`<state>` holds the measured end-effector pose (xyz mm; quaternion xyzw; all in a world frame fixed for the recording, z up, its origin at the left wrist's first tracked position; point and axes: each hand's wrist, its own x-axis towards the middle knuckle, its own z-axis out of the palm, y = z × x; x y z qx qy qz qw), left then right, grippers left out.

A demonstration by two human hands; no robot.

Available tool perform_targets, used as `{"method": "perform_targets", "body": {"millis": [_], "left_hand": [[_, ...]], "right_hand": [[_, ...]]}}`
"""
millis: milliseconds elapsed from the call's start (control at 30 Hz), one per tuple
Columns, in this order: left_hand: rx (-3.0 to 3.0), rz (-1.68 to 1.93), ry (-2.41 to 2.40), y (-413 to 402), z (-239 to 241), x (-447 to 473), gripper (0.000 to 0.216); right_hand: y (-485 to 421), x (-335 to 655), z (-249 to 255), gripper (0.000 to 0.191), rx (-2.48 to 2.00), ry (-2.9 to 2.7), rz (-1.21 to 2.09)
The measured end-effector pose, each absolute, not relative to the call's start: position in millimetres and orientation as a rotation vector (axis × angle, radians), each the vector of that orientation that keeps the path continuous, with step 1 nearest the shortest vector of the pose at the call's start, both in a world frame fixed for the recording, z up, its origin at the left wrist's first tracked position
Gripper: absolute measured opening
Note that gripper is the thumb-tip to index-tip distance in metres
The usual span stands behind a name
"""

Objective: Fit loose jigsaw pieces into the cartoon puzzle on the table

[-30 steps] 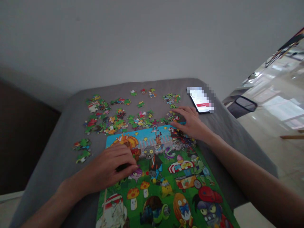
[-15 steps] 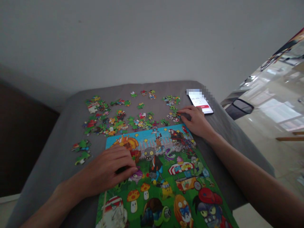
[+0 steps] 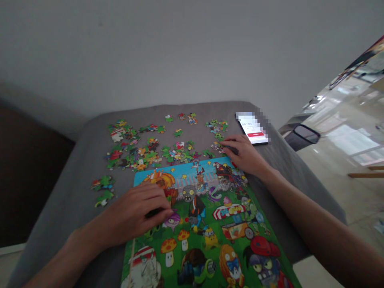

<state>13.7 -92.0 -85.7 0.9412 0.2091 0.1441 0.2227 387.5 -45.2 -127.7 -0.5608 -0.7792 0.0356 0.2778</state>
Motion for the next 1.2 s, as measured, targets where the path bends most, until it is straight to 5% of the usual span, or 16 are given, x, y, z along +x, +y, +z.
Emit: {"method": "perform_targets", "body": {"millis": [400, 567, 767, 867, 1000, 1067, 1200], "left_hand": [[2.574, 0.377, 0.584, -87.9, -85.4, 13.3, 0.022], [2.573, 0.429, 0.611, -86.5, -88.5, 13.2, 0.022], [2.301, 0.621, 1.008, -90.2, -88.8, 21.0, 0.027], [2.129, 0.704, 1.114, -94.6, -88.1, 27.4, 0.044], [1.978, 0.727, 1.12, -95.2, -87.6, 31.3, 0.027], [1.969, 0.749, 1.156, -91.2, -87.5, 28.1, 0.027], [2.154, 0.805, 1.204, -81.1, -86.9, 15.8, 0.025]], "right_hand": [[-30.0, 378.4, -127.2, 0.037, -1.739, -1.865, -0.009], [-13.3, 367.9, -115.2, 0.02, -1.749, -1.824, 0.089], [-44.0, 335.8, -77.0, 0.011, -1.555, -1.879, 0.455], [-75.8, 293.9, -65.5, 0.011, -1.157, -1.977, 0.97], [-87.4, 254.4, -64.5, 0.012, -0.911, -2.184, 1.169], [-70.6, 257.5, -67.3, 0.018, -0.861, -2.274, 1.12], [-3.2, 306.0, -74.4, 0.036, -1.41, -2.236, 0.437]]}}
